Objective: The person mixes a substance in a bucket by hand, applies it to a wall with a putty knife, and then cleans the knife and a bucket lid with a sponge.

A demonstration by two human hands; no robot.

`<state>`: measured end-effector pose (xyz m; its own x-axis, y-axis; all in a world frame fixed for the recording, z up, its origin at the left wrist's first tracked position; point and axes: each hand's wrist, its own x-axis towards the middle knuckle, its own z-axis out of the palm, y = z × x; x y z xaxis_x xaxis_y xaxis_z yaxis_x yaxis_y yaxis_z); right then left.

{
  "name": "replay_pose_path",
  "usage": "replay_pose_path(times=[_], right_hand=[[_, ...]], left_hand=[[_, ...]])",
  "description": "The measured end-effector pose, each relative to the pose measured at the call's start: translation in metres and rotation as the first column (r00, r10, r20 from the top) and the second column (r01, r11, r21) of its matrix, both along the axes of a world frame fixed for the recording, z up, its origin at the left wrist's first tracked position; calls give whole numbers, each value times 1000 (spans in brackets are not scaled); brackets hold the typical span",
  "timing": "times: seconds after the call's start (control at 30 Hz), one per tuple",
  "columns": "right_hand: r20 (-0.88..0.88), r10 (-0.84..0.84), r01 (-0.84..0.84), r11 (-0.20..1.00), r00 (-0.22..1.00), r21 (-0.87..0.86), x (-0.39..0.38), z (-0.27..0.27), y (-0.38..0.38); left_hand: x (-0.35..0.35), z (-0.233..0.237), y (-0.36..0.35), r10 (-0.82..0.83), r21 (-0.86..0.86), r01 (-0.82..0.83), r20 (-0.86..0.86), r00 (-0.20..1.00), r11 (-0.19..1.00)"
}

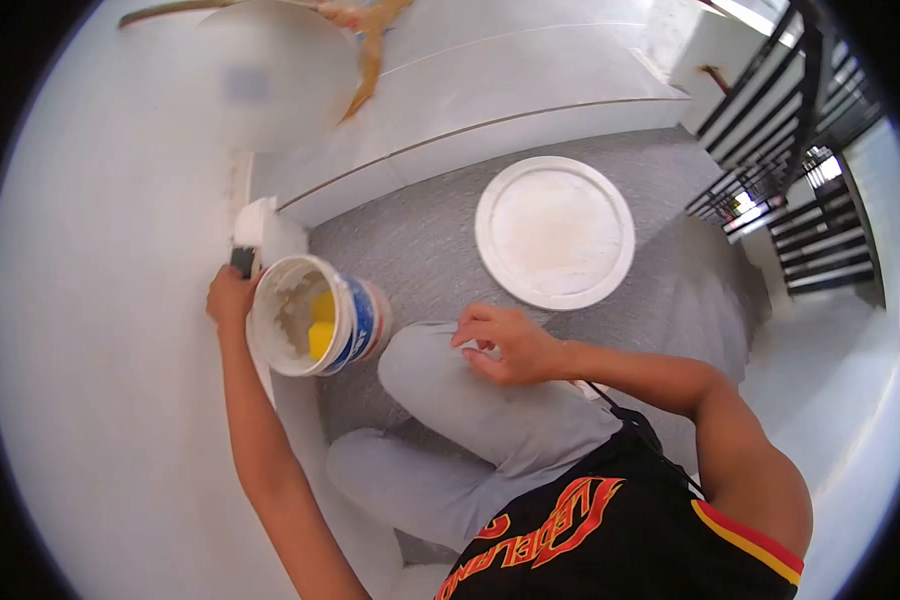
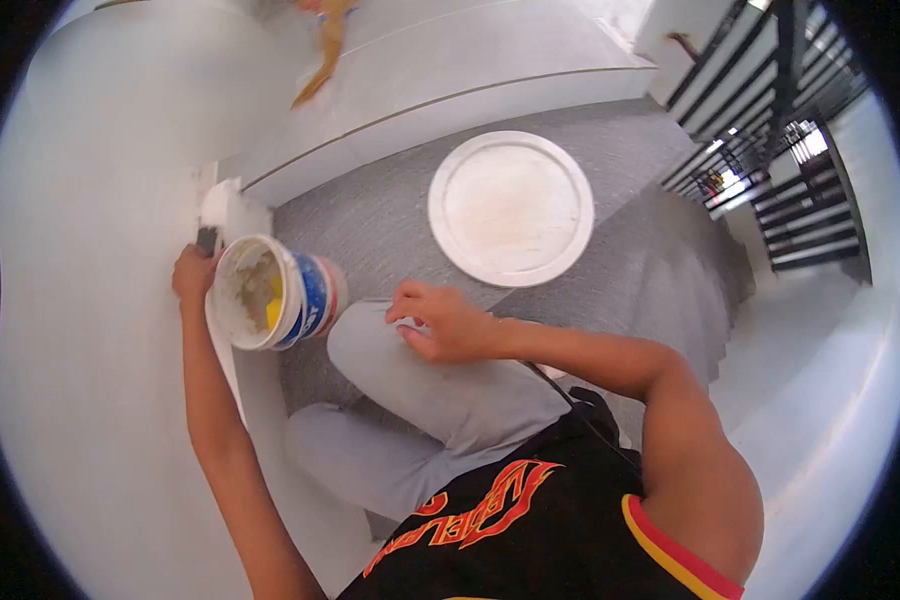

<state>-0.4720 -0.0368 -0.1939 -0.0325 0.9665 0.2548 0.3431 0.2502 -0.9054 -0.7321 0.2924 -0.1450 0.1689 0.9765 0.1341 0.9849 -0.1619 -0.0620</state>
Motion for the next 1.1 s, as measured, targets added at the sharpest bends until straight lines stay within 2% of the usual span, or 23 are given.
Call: replay_pose_path(times=[0.03, 0.07, 0.1, 0.13, 0.17, 0.23, 0.27, 0.3, 0.33, 0.37, 0.4, 0.47, 0.53, 0.63, 0.67, 0.7, 0.77, 0.83, 0.9, 0.93, 1.0, 1.03, 1.1], right_hand=[[52, -15, 12, 998, 999, 66, 1, 3, 4], [90, -13, -1, 989, 996, 147, -2, 6, 13], [55, -21, 13, 988, 998, 151, -4, 14, 22], [12, -31, 29, 988, 999, 153, -11, 23, 35], [-19, 35, -31, 982, 999, 185, -24, 34, 52], [86, -61, 19, 906, 994, 422, -37, 53, 78], [152, -20, -59, 866, 988, 497, -48, 62, 96], [270, 30, -149, 889, 962, 432, -62, 63, 116], [384, 78, -225, 908, 920, 353, -79, 56, 139], [575, 202, -322, 940, 793, 113, -95, 48, 166], [702, 347, -352, 925, 621, -146, -111, 43, 189], [774, 487, -359, 863, 405, -356, -137, 41, 216], [786, 565, -393, 802, 251, -450, -154, 34, 230], [771, 611, -441, 750, 180, -492, -171, 11, 238], [746, 642, -408, 737, 175, -539, -177, 4, 240], [719, 673, -366, 722, 174, -587, -180, -4, 241], [765, 596, -379, 785, 245, -490, -181, -28, 248], [710, 655, -545, 706, 259, -453, -173, -12, 248], [692, 719, -508, 623, 70, -595, -181, -11, 269], [688, 722, -490, 626, 71, -606, -180, -12, 270], [671, 708, -473, 680, 222, -561, -174, -11, 266], [674, 704, -460, 686, 224, -564, -169, -11, 262], [640, 675, -533, 717, 369, -449, -160, -7, 250]], left_hand=[[-12, -15, 17, -77, -15, 76, -37, 996, 997], [-16, -11, 19, -118, -107, 124, 61, 991, 987], [-21, -16, 24, -107, -86, 110, 45, 993, 990], [-33, -35, 33, -86, 28, 83, 138, 987, 996], [-23, -19, 16, 26, -25, -22, 183, 983, 999], [-13, -9, -6, 100, 72, -132, 348, 932, 989], [-8, -6, -15, 111, 93, -166, 428, 897, 982], [-10, -7, -18, 114, 99, -172, 429, 896, 980], [-11, -14, -21, 44, 197, -145, 445, 895, 970], [-11, -21, -23, -31, 290, -115, 454, 890, 950], [-12, -24, -29, -89, 311, -80, 494, 865, 947], [-13, -27, -45, -104, 371, -99, 489, 866, 923], [-16, -30, -55, -111, 424, -123, 486, 867, 897], [-21, -44, -59, -106, 452, -121, 445, 889, 884], [-24, -47, -53, -106, 439, -106, 431, 896, 892], [-30, -53, -46, -199, 451, -13, 419, 886, 892], [-23, -48, -48, -109, 436, -96, 421, 901, 895], [-23, -45, -51, -120, 412, -94, 466, 876, 906], [-25, -48, -50, -125, 450, -108, 457, 881, 886], [-22, -46, -54, -136, 443, -101, 471, 872, 891], [-18, -40, -58, -55, 408, -164, 475, 878, 898], [-17, -38, -60, -66, 409, -158, 482, 873, 899], [-17, -37, -61, -50, 397, -173, 494, 868, 901]])
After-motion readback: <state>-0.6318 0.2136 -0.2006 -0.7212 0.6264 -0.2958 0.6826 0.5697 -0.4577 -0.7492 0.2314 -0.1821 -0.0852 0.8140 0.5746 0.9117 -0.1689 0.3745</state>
